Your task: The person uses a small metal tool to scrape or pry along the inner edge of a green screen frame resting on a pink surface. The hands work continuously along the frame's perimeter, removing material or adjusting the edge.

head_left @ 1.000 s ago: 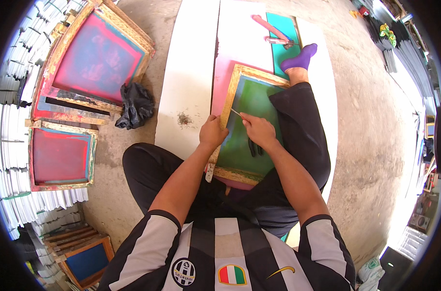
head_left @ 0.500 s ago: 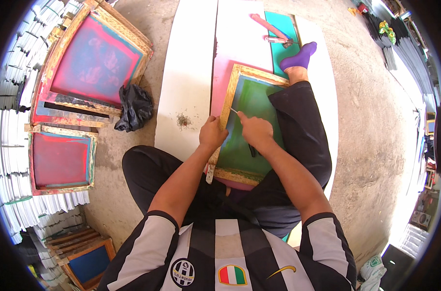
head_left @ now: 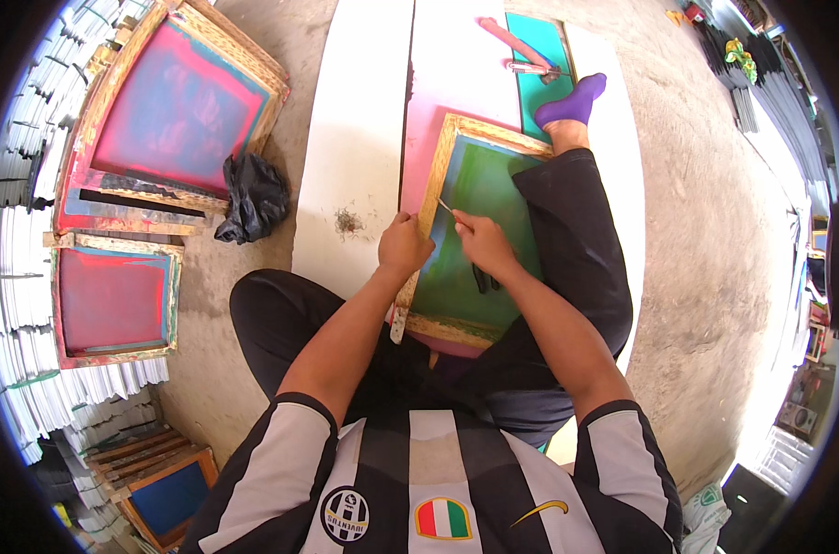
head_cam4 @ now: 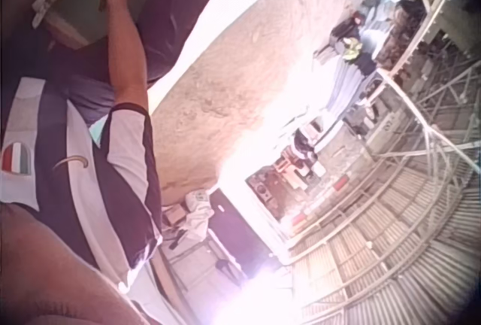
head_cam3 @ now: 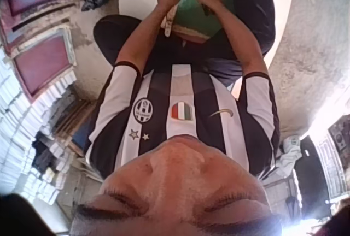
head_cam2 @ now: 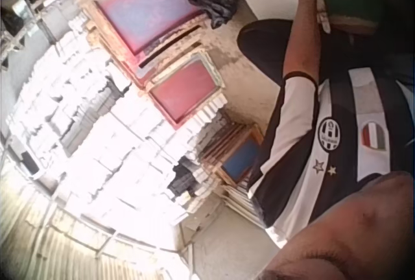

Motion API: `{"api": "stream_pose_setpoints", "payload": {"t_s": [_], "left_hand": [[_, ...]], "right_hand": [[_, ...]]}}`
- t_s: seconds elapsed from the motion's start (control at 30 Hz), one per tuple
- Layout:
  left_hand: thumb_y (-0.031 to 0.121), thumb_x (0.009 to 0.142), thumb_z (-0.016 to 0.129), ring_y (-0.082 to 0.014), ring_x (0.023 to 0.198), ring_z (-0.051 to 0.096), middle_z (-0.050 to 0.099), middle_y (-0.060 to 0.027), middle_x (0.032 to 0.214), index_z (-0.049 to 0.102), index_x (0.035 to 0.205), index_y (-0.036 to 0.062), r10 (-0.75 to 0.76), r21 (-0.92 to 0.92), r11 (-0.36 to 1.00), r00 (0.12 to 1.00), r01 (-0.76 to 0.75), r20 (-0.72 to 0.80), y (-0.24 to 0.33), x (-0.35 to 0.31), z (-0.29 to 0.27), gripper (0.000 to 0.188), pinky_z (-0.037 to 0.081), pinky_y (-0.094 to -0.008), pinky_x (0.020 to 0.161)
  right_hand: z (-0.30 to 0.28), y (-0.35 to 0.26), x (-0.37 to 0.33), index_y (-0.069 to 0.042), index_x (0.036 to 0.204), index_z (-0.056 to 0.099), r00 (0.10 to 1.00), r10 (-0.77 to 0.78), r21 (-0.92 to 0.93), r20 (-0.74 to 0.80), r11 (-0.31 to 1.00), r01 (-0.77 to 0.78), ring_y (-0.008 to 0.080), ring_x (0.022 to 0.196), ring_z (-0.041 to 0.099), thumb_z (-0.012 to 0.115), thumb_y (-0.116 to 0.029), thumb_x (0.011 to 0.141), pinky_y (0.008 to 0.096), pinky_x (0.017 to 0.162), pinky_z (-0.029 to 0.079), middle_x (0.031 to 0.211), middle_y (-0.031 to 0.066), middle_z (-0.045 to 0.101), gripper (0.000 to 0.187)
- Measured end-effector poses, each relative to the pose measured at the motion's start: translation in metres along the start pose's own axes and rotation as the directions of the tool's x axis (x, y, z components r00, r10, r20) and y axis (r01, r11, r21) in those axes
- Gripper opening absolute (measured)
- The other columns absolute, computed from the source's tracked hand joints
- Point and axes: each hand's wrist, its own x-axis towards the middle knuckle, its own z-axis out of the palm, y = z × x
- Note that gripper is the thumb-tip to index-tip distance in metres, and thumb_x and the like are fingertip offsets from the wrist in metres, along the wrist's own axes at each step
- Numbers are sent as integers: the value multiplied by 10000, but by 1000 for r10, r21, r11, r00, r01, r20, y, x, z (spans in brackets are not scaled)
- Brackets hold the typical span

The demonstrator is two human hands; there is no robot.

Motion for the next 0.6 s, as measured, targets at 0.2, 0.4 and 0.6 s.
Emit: {"api": "stream_pose_setpoints", "payload": {"t_s": [0.2,0.4,0.6], "left_hand": [[226,791,765,-406,1015,695,680,-188,1068,720,1093,52,-45,-10,999,998,45,39,-1,2,-3,351,579,-512,899],[232,785,781,-405,1030,694,683,-190,1087,723,1137,53,-6,-49,999,999,8,53,2,-1,-11,399,578,-511,903],[216,783,796,-405,1001,698,676,-184,1080,715,1120,41,4,-38,999,999,-3,34,0,-2,-7,388,584,-507,877]], "right_hand": [[6,19,9,-277,1460,649,978,-188,16,-87,982,190,433,1019,738,545,-303,1075,547,898,577,1118,211,770,399],[-18,-9,-13,-297,1453,639,988,-148,-406,-48,907,116,433,947,736,558,-300,1067,542,869,577,1039,179,782,394],[-18,-16,-11,-273,1463,617,987,-159,-463,-30,877,127,434,910,742,548,-283,1070,560,827,575,1022,161,786,399]]}}
